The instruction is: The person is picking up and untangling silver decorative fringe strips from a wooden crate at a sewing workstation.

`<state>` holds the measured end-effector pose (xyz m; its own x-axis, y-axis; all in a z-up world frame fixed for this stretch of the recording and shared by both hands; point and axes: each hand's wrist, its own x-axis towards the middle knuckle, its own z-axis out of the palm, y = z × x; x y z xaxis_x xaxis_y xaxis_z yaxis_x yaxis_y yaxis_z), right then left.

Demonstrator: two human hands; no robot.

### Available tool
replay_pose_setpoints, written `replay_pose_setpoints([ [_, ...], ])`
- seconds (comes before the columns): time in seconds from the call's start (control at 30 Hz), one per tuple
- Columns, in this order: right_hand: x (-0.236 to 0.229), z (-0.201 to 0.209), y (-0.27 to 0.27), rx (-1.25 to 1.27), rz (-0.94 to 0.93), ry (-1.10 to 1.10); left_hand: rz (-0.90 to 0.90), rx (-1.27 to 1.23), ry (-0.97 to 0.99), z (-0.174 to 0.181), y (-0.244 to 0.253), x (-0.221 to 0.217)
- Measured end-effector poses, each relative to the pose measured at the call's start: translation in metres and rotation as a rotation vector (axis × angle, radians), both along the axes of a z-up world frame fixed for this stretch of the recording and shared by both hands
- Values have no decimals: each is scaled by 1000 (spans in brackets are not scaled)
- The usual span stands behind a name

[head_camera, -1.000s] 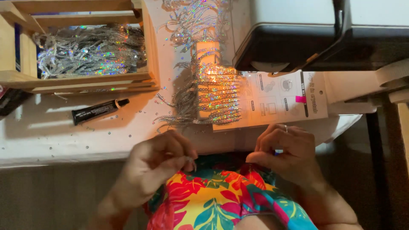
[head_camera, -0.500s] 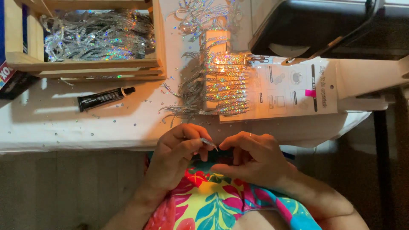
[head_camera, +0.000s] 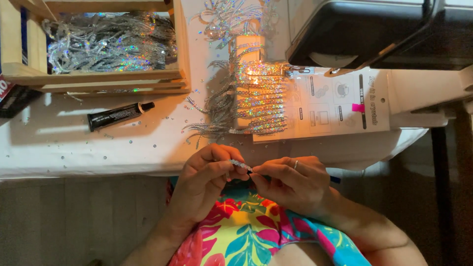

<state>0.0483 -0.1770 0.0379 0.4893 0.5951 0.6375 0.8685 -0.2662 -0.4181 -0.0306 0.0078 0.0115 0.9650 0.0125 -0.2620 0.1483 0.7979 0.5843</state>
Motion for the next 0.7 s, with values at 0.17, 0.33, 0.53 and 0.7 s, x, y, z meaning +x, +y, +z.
replay_pose_setpoints([
  [0.17, 6, 2, -4, -29, 72, -37, -37, -1, -16, 5, -1, 3],
  [0.33, 31, 16, -27, -154, 141, -220, -213, 469, -29, 15, -6, 12],
  [0.53, 76, 29, -52, -316, 202, -376, -80, 1208, -408, 21, -14, 38],
  [0.7, 96, 30, -51, -459, 290, -455, 33, 1709, -677, 5, -9, 52],
])
